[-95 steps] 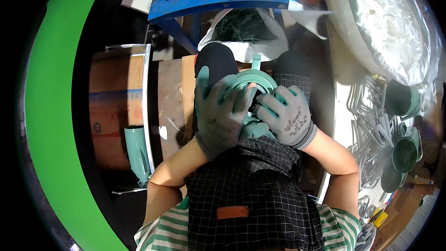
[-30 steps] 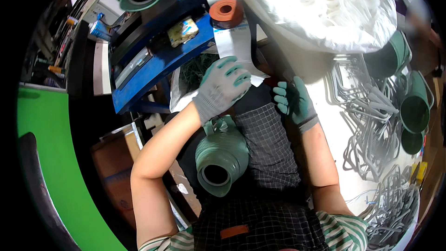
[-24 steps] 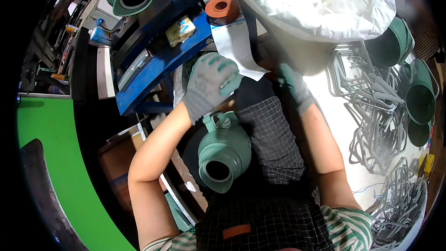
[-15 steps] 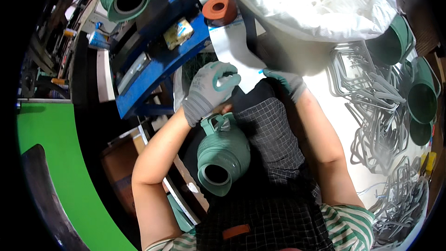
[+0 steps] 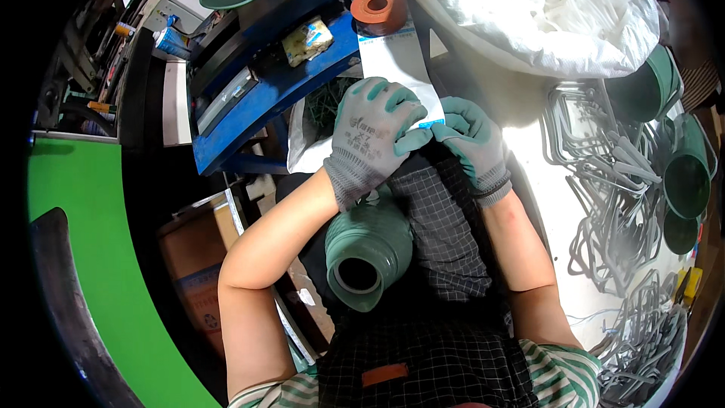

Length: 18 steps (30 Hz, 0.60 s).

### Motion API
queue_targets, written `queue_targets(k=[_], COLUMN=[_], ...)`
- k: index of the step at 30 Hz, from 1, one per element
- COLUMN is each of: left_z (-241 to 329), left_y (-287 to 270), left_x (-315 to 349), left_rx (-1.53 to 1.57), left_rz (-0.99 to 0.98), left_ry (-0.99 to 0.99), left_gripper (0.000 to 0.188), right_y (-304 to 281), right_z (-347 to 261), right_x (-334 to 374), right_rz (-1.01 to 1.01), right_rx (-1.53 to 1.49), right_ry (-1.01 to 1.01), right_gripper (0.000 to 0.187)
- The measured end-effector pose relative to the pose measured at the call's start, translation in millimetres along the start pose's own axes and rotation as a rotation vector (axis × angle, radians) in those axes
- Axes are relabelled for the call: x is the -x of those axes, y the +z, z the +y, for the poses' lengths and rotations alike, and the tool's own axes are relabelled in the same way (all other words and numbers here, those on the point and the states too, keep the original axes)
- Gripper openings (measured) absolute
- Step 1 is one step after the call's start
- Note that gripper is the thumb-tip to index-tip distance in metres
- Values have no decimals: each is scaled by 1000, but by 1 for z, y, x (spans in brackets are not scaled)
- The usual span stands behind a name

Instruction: The person assembles green plastic planters by inserting metal hangers into the base and attaching white plastic liners. They handle the planters, hangers, and liners one at a time, repeatedly picking up components and fitting them together.

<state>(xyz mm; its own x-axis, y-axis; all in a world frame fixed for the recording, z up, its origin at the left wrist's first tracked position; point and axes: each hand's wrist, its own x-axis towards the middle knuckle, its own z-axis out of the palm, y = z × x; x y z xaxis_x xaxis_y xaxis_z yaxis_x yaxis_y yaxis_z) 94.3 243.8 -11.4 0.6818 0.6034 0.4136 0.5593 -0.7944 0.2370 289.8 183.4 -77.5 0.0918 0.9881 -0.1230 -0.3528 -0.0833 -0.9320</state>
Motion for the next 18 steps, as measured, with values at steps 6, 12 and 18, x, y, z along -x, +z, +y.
queue_targets(k=[6, 12, 18], left_z=[13, 15, 9], left_y=[-19, -24, -17], left_x=[7, 19, 24], left_rx=[-2, 36, 85], left_rz=[20, 20, 99], left_ry=[12, -66, -96], left_gripper=[24, 25, 21], right_y=[3, 12, 18], right_z=[-3, -4, 1], right_x=[11, 23, 28], right_rz=[-63, -117, -122], right_rx=[-70, -162, -229], right_ry=[25, 49, 27], right_gripper=[55, 58, 54])
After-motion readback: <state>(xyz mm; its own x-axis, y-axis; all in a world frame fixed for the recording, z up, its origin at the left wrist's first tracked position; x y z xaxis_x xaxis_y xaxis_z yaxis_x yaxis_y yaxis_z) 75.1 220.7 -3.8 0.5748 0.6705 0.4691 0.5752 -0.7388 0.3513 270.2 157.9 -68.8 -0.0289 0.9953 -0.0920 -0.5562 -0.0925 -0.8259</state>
